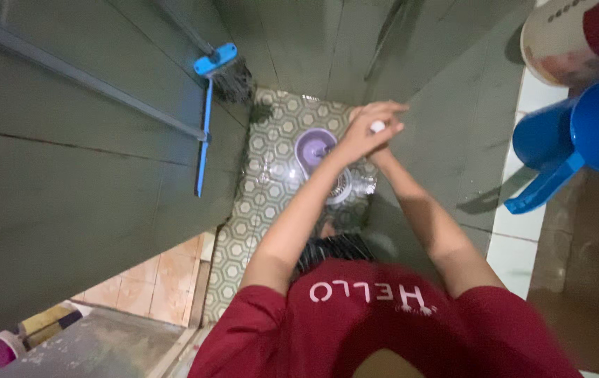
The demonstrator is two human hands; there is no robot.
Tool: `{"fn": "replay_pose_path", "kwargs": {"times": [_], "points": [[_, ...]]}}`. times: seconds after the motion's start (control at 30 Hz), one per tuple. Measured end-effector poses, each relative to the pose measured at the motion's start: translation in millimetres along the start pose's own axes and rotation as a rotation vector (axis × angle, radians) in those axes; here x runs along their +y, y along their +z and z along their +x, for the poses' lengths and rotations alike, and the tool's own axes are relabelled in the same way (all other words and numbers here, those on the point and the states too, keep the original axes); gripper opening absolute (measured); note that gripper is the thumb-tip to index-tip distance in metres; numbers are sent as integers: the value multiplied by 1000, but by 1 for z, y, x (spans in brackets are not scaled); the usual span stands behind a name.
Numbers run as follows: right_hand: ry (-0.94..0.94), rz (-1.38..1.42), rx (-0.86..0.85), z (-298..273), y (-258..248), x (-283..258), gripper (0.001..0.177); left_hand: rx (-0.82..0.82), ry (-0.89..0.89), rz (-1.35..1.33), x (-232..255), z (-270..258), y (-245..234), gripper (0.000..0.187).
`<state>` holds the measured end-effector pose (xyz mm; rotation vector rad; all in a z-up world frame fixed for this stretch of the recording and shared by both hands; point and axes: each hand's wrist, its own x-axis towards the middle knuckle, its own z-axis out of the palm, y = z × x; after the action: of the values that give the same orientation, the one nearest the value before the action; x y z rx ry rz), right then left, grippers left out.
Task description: The person cleans a tile floor using a spray mop, then rinses the mop head in a bathroom using a bucket and water scoop before resuming mopping in another area.
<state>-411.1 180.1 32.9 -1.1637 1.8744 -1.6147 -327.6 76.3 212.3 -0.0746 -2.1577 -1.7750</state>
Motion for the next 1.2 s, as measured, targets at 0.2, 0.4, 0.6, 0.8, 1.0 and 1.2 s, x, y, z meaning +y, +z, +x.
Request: {"fn": "replay_pose_path", "kwargs": {"times": [0.2, 0.4, 0.6, 0.8, 1.0, 1.2], "points": [[-1, 79, -54, 0, 20, 32, 39, 125, 25, 188, -58, -36, 10, 17], [48, -43, -101, -16, 44, 15, 41, 156, -34, 283, -113, -80, 14, 24], [113, -153, -155, -32, 58, 4, 42, 197, -152, 437, -152, -114, 23, 42], [149, -294, -54, -21, 61, -19, 43, 167, -358, 466, -98, -100, -4, 41], [138, -483, 95, 38, 24, -132, 31, 471, 131, 348, 35, -27, -50, 22], [64, -659, 171, 32, 28, -163, 31, 465, 283, 411, 78, -17, -56, 16]]}}
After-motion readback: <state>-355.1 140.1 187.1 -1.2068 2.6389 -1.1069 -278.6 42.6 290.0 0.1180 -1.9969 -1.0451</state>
